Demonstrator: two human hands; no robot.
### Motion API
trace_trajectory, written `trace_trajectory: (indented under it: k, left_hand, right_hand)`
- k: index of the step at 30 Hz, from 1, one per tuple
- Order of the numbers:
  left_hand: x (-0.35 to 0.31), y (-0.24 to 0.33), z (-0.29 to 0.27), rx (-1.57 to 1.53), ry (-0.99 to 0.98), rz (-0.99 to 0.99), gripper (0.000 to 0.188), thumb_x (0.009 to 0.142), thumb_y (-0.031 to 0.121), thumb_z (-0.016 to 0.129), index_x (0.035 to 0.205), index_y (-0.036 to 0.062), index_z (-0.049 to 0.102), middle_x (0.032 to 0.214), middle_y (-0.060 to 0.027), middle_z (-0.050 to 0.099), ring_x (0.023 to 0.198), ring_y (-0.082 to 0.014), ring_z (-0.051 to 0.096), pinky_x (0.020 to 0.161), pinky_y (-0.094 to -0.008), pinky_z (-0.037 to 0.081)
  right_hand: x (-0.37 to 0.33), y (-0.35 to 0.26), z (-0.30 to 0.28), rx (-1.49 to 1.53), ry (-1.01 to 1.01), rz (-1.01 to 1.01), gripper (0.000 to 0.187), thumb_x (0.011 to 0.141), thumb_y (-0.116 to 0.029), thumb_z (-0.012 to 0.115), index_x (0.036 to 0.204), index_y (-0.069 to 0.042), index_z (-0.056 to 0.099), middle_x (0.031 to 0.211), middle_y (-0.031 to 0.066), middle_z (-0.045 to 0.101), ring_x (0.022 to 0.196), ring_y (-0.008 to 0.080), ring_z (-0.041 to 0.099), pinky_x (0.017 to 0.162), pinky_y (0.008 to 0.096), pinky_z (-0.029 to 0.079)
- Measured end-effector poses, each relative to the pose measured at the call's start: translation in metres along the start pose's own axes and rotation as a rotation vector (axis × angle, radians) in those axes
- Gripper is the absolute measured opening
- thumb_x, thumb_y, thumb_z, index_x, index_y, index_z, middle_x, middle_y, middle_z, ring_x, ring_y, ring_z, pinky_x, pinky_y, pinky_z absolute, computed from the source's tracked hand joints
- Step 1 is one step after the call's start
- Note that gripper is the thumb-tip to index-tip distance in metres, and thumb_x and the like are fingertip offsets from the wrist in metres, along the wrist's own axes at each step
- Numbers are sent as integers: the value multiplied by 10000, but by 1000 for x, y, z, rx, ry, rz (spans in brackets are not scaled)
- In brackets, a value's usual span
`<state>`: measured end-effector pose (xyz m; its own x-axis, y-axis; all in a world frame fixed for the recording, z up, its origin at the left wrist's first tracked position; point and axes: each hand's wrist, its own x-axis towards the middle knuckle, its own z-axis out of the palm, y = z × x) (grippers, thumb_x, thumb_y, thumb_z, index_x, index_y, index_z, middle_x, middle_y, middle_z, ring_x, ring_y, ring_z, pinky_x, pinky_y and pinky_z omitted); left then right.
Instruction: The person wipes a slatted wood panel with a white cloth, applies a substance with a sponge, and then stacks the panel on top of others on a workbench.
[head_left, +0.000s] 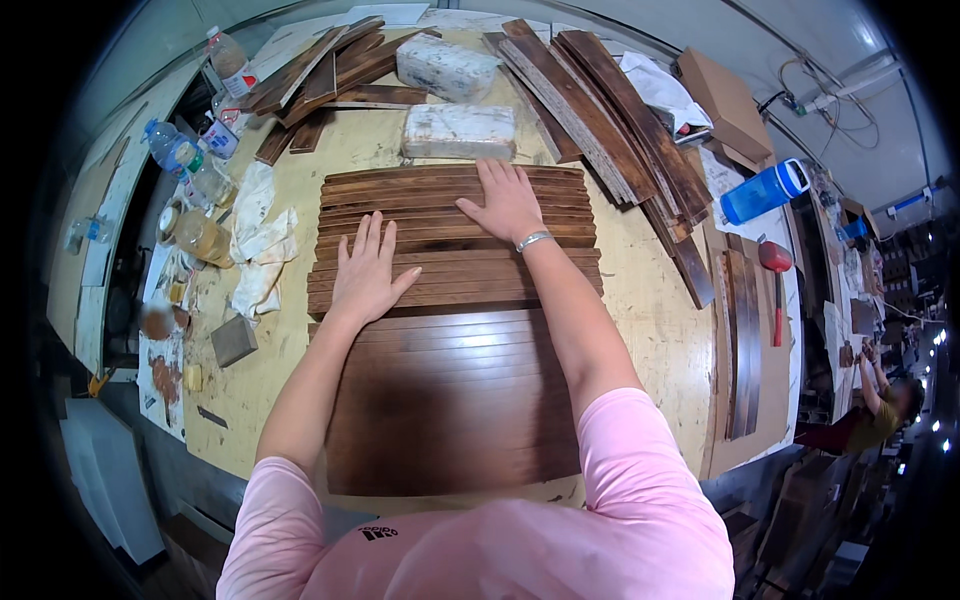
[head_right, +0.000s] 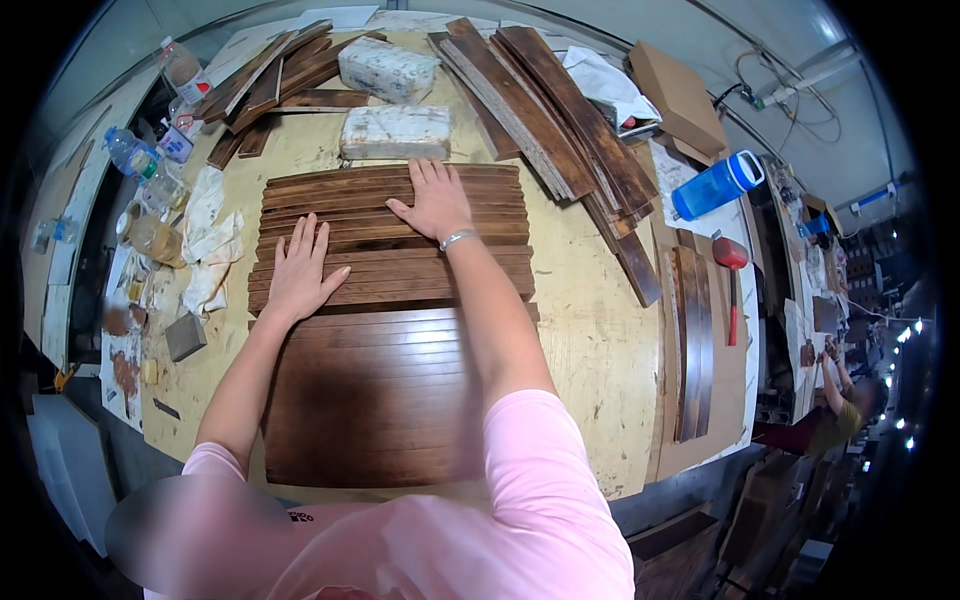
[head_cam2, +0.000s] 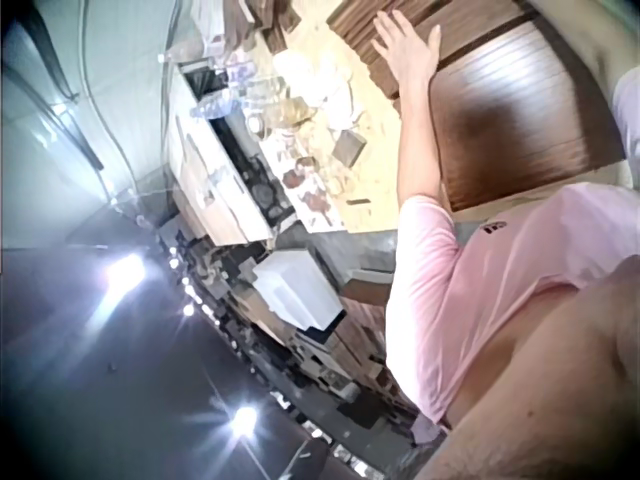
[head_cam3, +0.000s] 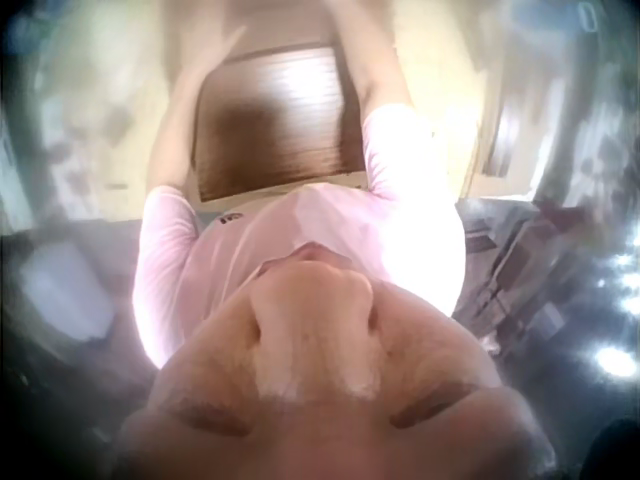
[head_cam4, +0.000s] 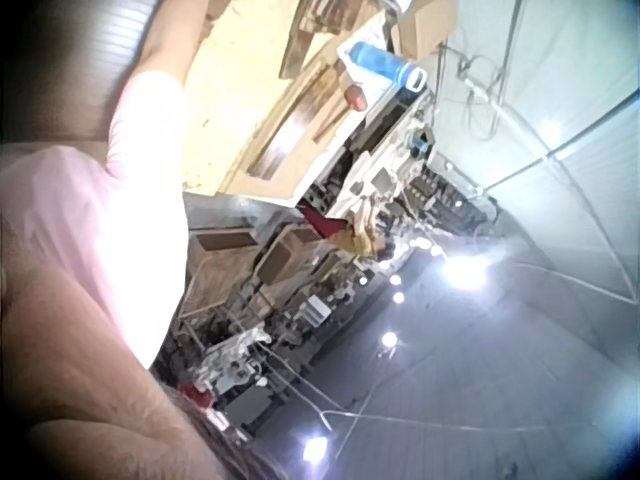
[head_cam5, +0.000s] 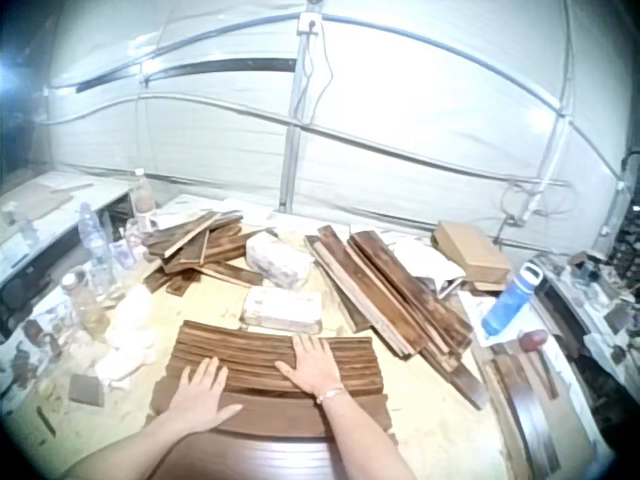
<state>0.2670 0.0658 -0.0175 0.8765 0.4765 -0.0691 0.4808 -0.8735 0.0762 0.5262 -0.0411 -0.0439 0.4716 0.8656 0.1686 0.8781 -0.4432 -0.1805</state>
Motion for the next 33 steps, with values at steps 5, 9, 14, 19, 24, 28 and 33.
trace_trajectory:
  k: [5,9,14,19,24,28,33]
  left_hand:
    - [17,-9,2,-2,30,12,855,958,601,522,1563,39,301,1669,-183,156,1553,-314,126,1217,-555,182]
    - [25,-12,5,-28,59,15,841,950,543,577,1567,47,295,1673,-172,152,1549,-320,138,1213,-554,179]
    - [29,-12,7,-20,54,14,846,956,599,536,1575,73,300,1678,-157,152,1557,-291,122,1224,-550,162]
    - [29,-14,8,-39,66,22,847,954,600,539,1578,80,299,1677,-150,164,1554,-290,134,1227,-542,160]
    - [28,-19,14,-68,114,32,797,963,576,544,1564,92,346,1670,-137,199,1547,-287,167,1224,-539,171]
    - [17,-43,14,-245,302,8,682,976,442,589,1521,72,412,1632,-172,288,1528,-309,234,1219,-514,187]
    - [-19,-129,44,-989,420,-332,649,1042,390,524,1543,12,360,1610,-175,340,1505,-287,290,1218,-371,223]
  right_hand:
    - [18,5,4,11,30,-4,889,917,-650,534,1528,-29,356,1567,124,386,1486,298,290,1227,459,223]
    - [26,5,2,4,-2,5,897,920,-652,528,1538,-30,342,1584,130,360,1494,300,275,1236,463,205]
    - [26,14,2,51,-21,5,872,953,-640,482,1554,-30,317,1625,164,289,1519,322,231,1238,486,182]
    - [-31,60,-19,300,186,162,761,984,-500,524,1524,10,356,1619,227,286,1519,338,246,1231,487,192]
    - [-127,101,-26,961,116,466,755,1039,-410,507,1575,30,211,1636,221,253,1527,293,236,1236,353,182]
    - [-148,100,-35,1155,26,544,816,1048,-474,468,1602,6,110,1669,193,159,1552,259,142,1241,344,147]
    - [-111,127,-23,1530,4,614,868,1019,-614,409,1615,-52,123,1696,115,95,1562,246,82,1249,372,82]
